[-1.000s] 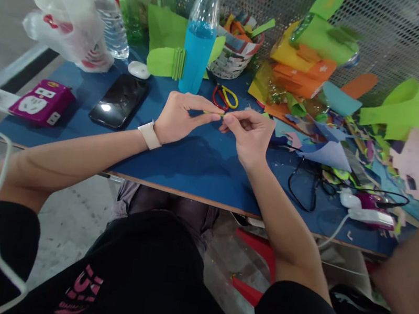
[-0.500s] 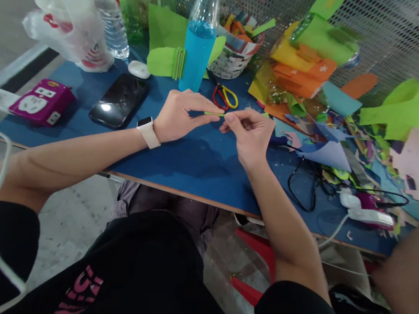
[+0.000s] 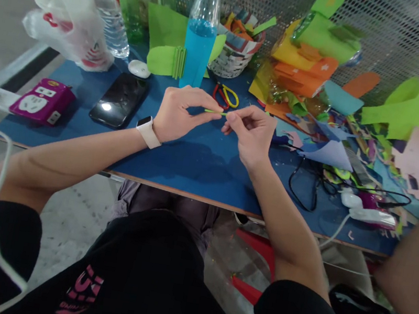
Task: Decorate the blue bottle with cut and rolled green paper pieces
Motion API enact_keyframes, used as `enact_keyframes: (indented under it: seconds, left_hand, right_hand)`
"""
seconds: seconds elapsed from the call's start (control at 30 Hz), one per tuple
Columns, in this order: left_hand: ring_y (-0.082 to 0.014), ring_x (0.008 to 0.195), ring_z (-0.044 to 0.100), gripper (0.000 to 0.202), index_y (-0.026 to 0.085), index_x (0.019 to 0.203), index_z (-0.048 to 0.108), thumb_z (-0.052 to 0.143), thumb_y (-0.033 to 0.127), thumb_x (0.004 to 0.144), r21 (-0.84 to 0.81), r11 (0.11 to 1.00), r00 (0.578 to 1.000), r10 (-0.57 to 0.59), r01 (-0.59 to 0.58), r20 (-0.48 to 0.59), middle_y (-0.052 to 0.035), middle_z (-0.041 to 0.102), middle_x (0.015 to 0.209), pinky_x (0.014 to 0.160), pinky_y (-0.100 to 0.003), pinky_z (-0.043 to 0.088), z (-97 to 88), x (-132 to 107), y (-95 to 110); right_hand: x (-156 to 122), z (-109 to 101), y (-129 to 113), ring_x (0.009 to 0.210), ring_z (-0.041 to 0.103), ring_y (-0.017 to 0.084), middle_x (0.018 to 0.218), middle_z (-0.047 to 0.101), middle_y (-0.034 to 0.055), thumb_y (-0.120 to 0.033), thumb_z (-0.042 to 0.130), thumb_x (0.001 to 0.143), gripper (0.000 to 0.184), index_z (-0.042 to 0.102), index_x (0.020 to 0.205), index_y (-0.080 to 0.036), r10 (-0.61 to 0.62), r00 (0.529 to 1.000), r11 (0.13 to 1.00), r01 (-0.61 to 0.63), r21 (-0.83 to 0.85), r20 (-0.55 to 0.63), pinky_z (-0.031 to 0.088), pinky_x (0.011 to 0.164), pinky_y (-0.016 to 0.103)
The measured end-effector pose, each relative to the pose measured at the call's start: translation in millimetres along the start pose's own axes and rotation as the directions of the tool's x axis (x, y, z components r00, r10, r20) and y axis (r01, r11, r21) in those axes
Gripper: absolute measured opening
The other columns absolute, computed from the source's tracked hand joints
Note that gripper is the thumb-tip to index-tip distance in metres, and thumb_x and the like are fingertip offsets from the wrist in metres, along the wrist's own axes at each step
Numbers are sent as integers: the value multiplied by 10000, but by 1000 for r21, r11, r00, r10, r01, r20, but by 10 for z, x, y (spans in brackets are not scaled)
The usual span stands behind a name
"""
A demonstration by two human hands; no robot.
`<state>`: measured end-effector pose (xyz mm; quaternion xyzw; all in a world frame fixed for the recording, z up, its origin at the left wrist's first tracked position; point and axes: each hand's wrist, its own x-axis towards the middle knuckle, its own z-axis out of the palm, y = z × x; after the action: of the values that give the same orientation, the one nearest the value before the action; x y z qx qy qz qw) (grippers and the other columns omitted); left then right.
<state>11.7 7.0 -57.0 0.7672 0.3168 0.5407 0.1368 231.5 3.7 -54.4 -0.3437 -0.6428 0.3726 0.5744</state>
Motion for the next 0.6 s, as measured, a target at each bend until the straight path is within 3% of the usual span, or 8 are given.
enact_keyframes:
  seconds: [0.3, 0.47, 0.6]
  left_hand:
    - [-230, 892, 814, 259, 281, 907, 850, 874, 493, 1055, -49, 998, 998, 47, -50, -52, -50, 864, 943, 821, -413, 666, -35, 31, 14]
    - [-254, 912, 811, 267, 279, 941, 878, 858, 515, 1064, -37, 998, 995, -43, 40, -84, -80, 866, 973, 831, -448, 692, -85, 59, -49]
    - [-244, 888, 819, 248, 272, 969, 897, 838, 483, 1085, -56, 997, 997, -57, 53, -57, -73, 879, 972, 814, -426, 685, -95, 68, -65]
  right_hand:
    - [29, -66, 61, 555, 704, 126, 679, 737, -32, -818, 945, 849, 576, 771, 811, -270, -32, 999, 998, 33, -47, 10, 648, 541, 284]
    - [102, -289, 171, 583, 736, 151, 722, 740, -25, -834, 902, 895, 541, 785, 878, -306, -163, 985, 976, 152, -154, -62, 643, 521, 310]
    - [128, -424, 211, 634, 777, 174, 830, 782, -6, -794, 922, 907, 477, 836, 961, -328, -290, 955, 930, 268, -252, -56, 648, 527, 339]
